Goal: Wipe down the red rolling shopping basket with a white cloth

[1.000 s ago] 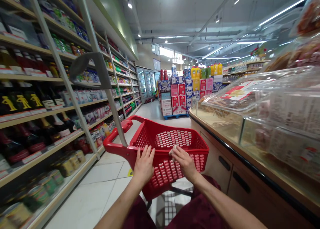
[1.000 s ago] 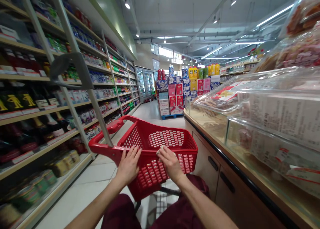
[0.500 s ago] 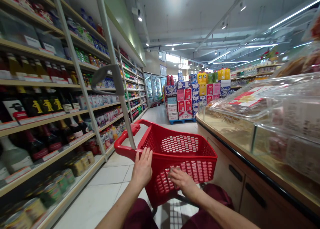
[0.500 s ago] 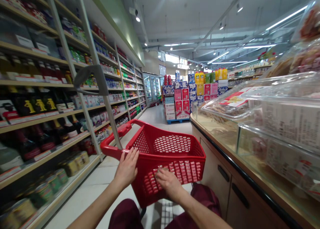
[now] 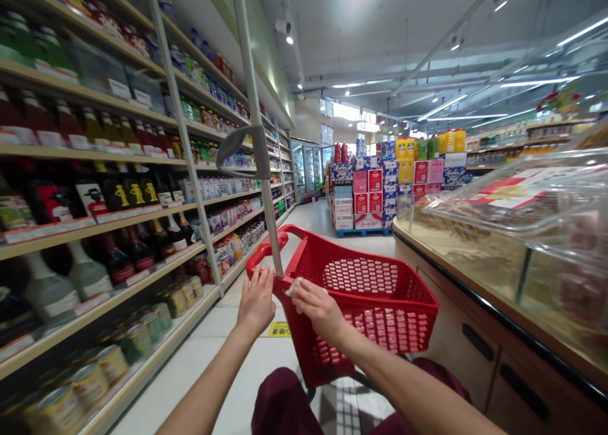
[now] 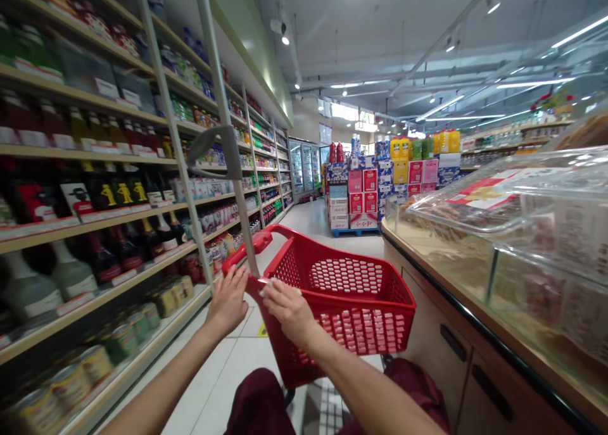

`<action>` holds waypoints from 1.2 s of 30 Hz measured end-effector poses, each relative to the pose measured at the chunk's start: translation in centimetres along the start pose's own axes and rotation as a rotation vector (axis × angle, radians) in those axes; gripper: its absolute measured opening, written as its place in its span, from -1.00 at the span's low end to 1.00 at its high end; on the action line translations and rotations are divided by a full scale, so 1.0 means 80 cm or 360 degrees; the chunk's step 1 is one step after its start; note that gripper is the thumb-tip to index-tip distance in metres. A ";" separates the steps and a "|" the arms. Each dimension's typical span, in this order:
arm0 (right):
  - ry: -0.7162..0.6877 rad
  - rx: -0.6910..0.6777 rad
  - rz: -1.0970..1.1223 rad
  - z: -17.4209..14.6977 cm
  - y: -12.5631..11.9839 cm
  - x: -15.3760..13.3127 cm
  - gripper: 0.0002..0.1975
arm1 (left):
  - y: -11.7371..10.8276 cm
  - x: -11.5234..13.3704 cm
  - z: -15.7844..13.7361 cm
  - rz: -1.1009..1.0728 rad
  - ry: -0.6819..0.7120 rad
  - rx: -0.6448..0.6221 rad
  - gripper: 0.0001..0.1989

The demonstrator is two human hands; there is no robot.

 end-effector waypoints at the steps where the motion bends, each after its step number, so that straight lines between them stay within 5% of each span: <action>1: -0.0008 0.0008 -0.0005 0.010 0.007 -0.006 -0.73 | 0.003 -0.001 -0.001 0.0002 0.0007 -0.0038 -0.39; 6: -0.0184 -0.0280 0.0011 -0.005 0.043 -0.032 -0.79 | 0.003 -0.003 -0.007 -0.0017 0.0059 -0.0099 -0.34; 8: -0.0127 -0.0217 0.0012 0.005 0.037 -0.035 -0.77 | 0.002 -0.005 -0.008 -0.0041 0.0061 -0.0116 -0.33; 11: -0.0039 -0.0012 -0.0025 0.054 0.015 -0.034 -0.72 | 0.001 -0.008 -0.009 -0.0076 0.0036 -0.0117 -0.33; 19: -0.0827 -0.0326 -0.0396 0.183 -0.004 -0.022 -0.77 | 0.002 -0.006 -0.006 -0.0052 0.0017 -0.0155 -0.36; 24: -0.0596 0.0019 -0.0457 0.288 -0.061 -0.019 -0.72 | 0.002 -0.003 -0.009 -0.0042 0.0024 -0.0100 -0.34; 31: -0.0910 -0.0318 -0.0575 0.236 -0.029 -0.033 -0.75 | -0.002 0.000 -0.014 -0.0052 0.0075 -0.0138 -0.38; 36: -0.0619 -0.0059 -0.0548 0.292 -0.056 -0.027 -0.67 | 0.002 -0.001 -0.014 -0.0006 0.0057 -0.0181 -0.33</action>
Point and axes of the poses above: each hand's wrist, its own z-axis towards the middle knuckle, its own y-axis out of the palm, x = y × z, the point moved 4 cm from there along z, towards the middle knuckle, and after that the axes turned 10 degrees about y, right-handed, at the moved point
